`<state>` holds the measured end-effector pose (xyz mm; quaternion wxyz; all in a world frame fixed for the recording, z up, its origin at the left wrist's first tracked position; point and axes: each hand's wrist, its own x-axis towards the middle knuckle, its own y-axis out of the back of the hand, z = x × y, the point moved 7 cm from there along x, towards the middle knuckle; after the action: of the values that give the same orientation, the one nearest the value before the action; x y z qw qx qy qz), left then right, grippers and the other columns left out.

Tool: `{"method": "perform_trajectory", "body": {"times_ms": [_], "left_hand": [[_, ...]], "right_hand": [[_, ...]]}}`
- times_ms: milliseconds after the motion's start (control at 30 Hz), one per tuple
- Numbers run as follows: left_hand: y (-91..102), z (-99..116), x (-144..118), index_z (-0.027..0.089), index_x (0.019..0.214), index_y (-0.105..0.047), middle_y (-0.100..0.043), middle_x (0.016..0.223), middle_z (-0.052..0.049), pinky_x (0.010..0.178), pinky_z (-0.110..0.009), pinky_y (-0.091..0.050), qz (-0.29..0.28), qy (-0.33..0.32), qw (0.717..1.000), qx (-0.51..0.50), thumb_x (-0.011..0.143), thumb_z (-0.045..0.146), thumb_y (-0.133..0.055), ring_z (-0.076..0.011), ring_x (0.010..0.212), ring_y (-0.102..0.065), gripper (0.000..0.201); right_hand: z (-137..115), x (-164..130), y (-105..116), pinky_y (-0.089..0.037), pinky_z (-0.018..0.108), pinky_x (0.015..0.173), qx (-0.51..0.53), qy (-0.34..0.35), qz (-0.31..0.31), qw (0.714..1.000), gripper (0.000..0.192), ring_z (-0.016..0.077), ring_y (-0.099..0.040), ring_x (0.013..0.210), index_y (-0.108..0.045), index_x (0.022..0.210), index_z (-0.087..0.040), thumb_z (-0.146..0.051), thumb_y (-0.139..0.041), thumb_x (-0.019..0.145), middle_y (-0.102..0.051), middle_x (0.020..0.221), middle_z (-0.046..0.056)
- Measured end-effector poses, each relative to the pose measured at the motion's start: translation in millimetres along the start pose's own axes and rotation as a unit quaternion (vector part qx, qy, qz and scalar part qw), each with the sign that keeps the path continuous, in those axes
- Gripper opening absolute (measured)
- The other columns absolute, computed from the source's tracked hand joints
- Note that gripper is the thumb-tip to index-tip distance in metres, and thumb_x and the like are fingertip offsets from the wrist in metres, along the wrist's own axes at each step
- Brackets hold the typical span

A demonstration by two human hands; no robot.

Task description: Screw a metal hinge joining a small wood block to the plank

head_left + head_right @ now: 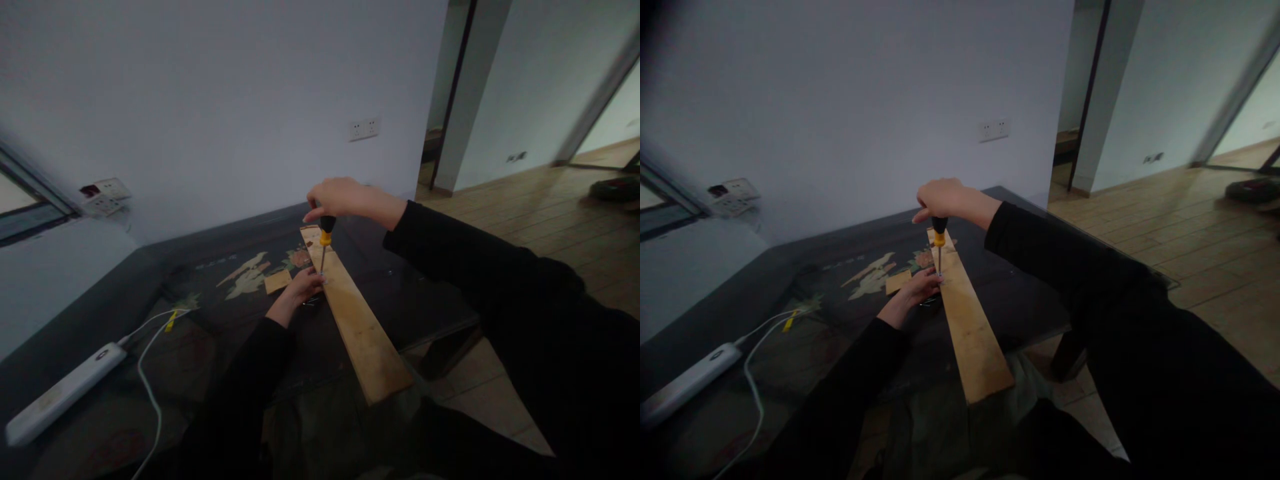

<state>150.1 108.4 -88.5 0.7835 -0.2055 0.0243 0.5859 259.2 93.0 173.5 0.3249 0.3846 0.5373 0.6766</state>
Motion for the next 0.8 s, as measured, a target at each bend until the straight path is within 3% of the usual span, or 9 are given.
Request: {"method": "perform_trajectory", "body": {"times_ms": [100,200,300,433,533,667,800], "left_hand": [[1.1,0.3,-0.9,0.012,0.101,-0.064,-0.074,0.089,-0.008,0.073,-0.028,-0.060,0.002,-0.001,1.000,-0.006,0.061,-0.010,-0.071,-0.0169,0.074,-0.071,0.045],[2.3,0.6,-1.6,0.011,0.101,-0.065,-0.073,0.088,-0.008,0.073,-0.028,-0.060,0.007,0.002,1.000,-0.010,0.062,-0.010,-0.071,-0.0164,0.073,-0.071,0.045],[1.8,1.0,-1.8,0.011,0.101,-0.064,-0.073,0.088,-0.007,0.072,-0.028,-0.060,0.011,0.006,1.000,-0.011,0.062,-0.011,-0.070,-0.0161,0.072,-0.071,0.046],[0.4,0.8,-1.1,0.011,0.100,-0.063,-0.073,0.089,-0.008,0.071,-0.027,-0.060,0.019,0.007,1.000,-0.004,0.062,-0.011,-0.071,-0.0154,0.072,-0.071,0.045],[-1.4,0.6,-0.7,0.011,0.103,-0.063,-0.073,0.090,-0.008,0.071,-0.027,-0.060,0.015,0.007,1.000,0.001,0.063,-0.011,-0.070,-0.0162,0.073,-0.071,0.046],[-0.2,0.1,-0.2,0.011,0.102,-0.063,-0.073,0.088,-0.007,0.071,-0.028,-0.059,0.016,0.009,1.000,-0.004,0.063,-0.011,-0.071,-0.0162,0.073,-0.071,0.045],[3.4,0.1,0.5,0.012,0.100,-0.065,-0.073,0.086,-0.007,0.075,-0.029,-0.059,0.021,0.007,1.000,-0.008,0.063,-0.011,-0.071,-0.0166,0.074,-0.071,0.044]], "right_hand": [[0.7,-0.6,-0.2,-0.042,0.030,0.073,0.026,0.062,-0.058,0.996,0.040,0.0196,-0.065,0.089,-0.072,0.122,-0.017,-0.034,-0.068,0.087,-0.075,0.107,0.011],[-1.6,-2.5,0.7,-0.042,0.029,0.073,0.026,0.087,-0.076,0.993,0.035,0.0174,-0.065,0.086,-0.073,0.121,-0.016,-0.022,-0.063,0.088,-0.075,0.107,0.010],[-6.9,-4.3,0.6,-0.042,0.031,0.074,-0.009,0.070,-0.045,0.996,0.032,0.0196,-0.066,0.090,-0.074,0.119,-0.013,-0.023,-0.056,0.093,-0.075,0.108,0.014],[-10.4,-5.2,1.0,-0.044,0.035,0.076,-0.076,-0.011,0.031,0.997,0.043,0.0268,-0.067,0.098,-0.073,0.117,-0.007,-0.034,-0.043,0.102,-0.073,0.109,0.023],[-11.7,-5.9,1.7,-0.044,0.035,0.078,-0.075,-0.032,0.056,0.995,0.049,0.0283,-0.067,0.101,-0.072,0.118,-0.008,-0.040,-0.039,0.103,-0.073,0.110,0.023],[-4.7,-6.2,0.1,-0.042,0.033,0.075,-0.018,-0.010,0.009,1.000,0.048,0.0254,-0.066,0.097,-0.072,0.120,-0.013,-0.049,-0.051,0.097,-0.074,0.111,0.019],[-4.6,-7.6,-1.4,-0.041,0.032,0.076,0.016,0.071,-0.051,0.996,0.035,0.0201,-0.064,0.093,-0.073,0.120,-0.015,-0.028,-0.059,0.091,-0.074,0.113,0.014]]}}
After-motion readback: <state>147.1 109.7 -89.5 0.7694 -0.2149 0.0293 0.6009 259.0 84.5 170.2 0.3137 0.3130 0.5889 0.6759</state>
